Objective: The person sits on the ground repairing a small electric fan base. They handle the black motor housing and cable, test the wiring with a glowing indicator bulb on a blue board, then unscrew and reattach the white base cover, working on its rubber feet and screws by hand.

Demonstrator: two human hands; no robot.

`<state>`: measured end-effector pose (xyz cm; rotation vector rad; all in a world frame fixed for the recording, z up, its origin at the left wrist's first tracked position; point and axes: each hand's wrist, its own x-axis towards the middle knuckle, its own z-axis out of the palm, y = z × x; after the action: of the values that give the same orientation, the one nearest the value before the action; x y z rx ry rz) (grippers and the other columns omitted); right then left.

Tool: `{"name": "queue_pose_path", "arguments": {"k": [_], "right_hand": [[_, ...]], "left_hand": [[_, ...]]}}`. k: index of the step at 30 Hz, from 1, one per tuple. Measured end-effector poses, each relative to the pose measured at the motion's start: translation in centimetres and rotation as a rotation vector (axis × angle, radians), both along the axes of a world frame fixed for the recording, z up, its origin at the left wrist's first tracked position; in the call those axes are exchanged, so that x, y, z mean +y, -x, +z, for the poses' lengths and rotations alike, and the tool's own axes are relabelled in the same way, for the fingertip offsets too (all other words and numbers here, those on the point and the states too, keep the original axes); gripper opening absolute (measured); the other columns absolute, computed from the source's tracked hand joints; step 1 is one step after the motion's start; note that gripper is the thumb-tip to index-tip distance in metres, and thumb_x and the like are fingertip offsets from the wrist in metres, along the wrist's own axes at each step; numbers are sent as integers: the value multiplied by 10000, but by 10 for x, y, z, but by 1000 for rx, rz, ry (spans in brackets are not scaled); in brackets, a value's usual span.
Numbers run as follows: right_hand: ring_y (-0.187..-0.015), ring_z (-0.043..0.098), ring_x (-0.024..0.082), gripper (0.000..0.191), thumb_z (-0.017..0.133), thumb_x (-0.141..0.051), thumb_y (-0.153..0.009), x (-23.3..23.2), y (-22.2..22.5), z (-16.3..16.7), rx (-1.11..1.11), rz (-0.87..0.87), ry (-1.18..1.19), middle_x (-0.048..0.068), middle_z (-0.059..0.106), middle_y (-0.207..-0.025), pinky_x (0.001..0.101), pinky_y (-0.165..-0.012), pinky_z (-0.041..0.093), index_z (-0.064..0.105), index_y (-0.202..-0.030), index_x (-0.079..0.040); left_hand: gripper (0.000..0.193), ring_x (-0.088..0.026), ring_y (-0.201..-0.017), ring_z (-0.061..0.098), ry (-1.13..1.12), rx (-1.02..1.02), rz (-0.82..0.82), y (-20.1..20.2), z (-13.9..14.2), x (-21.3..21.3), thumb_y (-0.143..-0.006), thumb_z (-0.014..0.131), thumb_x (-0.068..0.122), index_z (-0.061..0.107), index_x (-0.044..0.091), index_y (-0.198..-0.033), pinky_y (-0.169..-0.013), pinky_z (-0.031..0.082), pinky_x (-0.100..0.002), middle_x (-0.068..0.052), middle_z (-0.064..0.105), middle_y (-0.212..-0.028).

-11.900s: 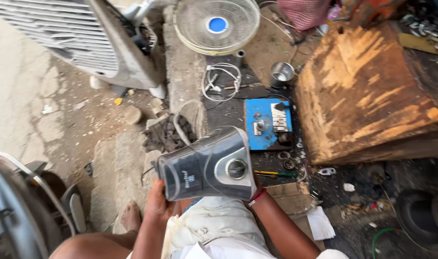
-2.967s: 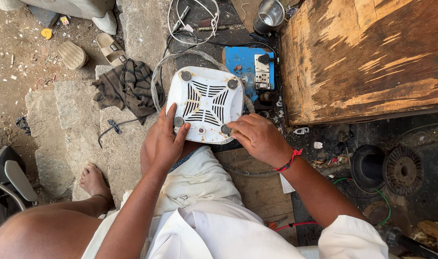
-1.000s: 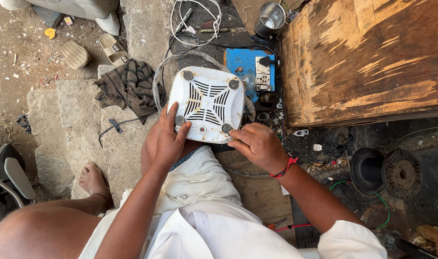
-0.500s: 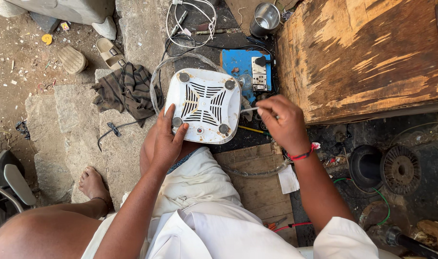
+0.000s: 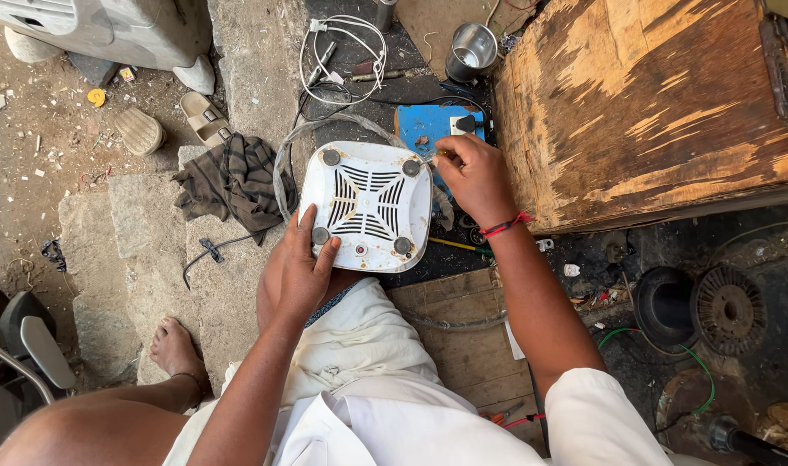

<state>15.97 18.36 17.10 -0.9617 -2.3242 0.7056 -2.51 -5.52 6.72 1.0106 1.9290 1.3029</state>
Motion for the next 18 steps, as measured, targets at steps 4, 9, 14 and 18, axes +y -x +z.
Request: {"name": "queue_pose_path", "arguments": {"k": [4,9,14,18], "right_hand": [[-817,737,256,174,750,-117,-911,3,9,8,-95,0,-19,123,734,-969,368,-704,575,745,-1073,-55],[-821,723,298,172,738,-129,-895,8,13,13,-135,64,-43,123,734,-988,402,-703,571,762,-1057,-76],[-858,713,330,148,749,-128,-890,13,16,4,-173,151,-69,122,727,-967,429,-737,569,756,-1023,-63],[-875,715,314,155,745,-117,-888,14,12,-1,-164,175,-43,117,726,-979,410,-756,573,755,-1037,-74]], "left_hand": [[669,-356,-1443,418,-24,17,1,0,-2,0,-990,662,239,369,64,-1565,-1148,408,-408,-243,325,-1613],[655,-367,-1433,429,-52,72,-5,-1,-7,-3,-994,665,208,381,55,-1565,-1168,380,-421,-244,357,-1603],[656,-377,-1431,422,-65,69,-4,-1,-9,-4,-987,672,200,388,48,-1559,-1173,356,-423,-252,361,-1592],[644,-389,-1456,395,-77,77,0,-1,-10,-5,-1009,672,208,385,38,-1560,-1186,336,-430,-260,346,-1609]]}}
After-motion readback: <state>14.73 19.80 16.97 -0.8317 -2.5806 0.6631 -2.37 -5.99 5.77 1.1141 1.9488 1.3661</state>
